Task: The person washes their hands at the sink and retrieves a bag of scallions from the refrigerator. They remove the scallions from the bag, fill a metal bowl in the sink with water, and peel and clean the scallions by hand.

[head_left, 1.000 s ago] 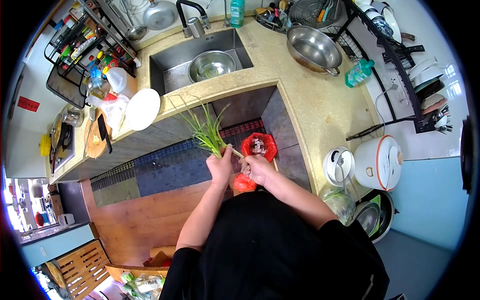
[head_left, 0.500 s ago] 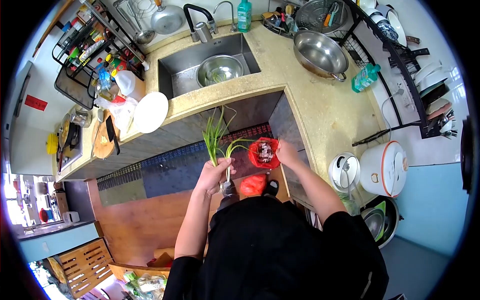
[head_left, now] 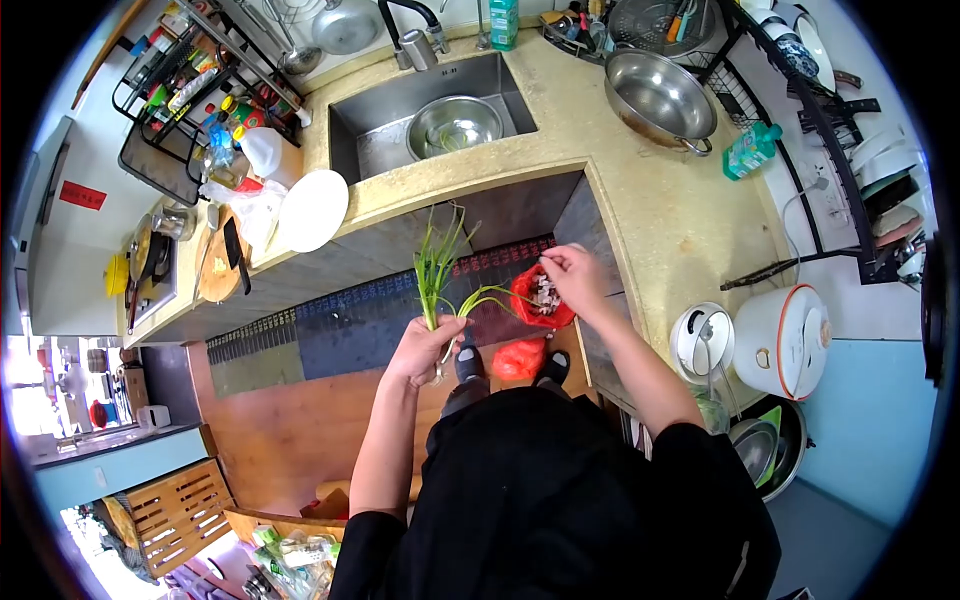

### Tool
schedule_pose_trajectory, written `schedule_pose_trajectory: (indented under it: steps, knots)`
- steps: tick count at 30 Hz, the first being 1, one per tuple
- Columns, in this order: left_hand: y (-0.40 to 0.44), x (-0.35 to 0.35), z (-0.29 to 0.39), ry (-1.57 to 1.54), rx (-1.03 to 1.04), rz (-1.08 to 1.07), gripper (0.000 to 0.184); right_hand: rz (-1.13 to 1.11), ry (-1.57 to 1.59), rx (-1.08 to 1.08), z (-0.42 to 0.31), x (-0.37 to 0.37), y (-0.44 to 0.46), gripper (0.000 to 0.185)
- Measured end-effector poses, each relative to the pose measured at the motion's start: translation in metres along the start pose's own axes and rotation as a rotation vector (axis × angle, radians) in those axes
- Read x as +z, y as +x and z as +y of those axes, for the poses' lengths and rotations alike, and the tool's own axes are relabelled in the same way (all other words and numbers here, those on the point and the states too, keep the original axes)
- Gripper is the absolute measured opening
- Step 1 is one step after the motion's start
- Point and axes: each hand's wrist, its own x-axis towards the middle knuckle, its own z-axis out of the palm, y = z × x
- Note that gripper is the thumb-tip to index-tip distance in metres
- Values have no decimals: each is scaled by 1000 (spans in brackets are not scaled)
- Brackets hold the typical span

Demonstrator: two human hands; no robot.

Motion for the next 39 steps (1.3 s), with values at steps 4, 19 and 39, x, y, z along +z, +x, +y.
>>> schedule_pose_trajectory:
  steps: [4, 19, 39]
  knots:
    - [7, 7, -3, -16, -11, -42, 11, -229, 136, -579, -68, 16, -5, 17]
    - [2, -3, -1, 64, 0, -78, 12, -534, 265, -38, -42, 14, 19, 17]
    - [2, -3, -3, -47, -41, -70, 14, -538, -278, -822, -74, -5, -16, 9]
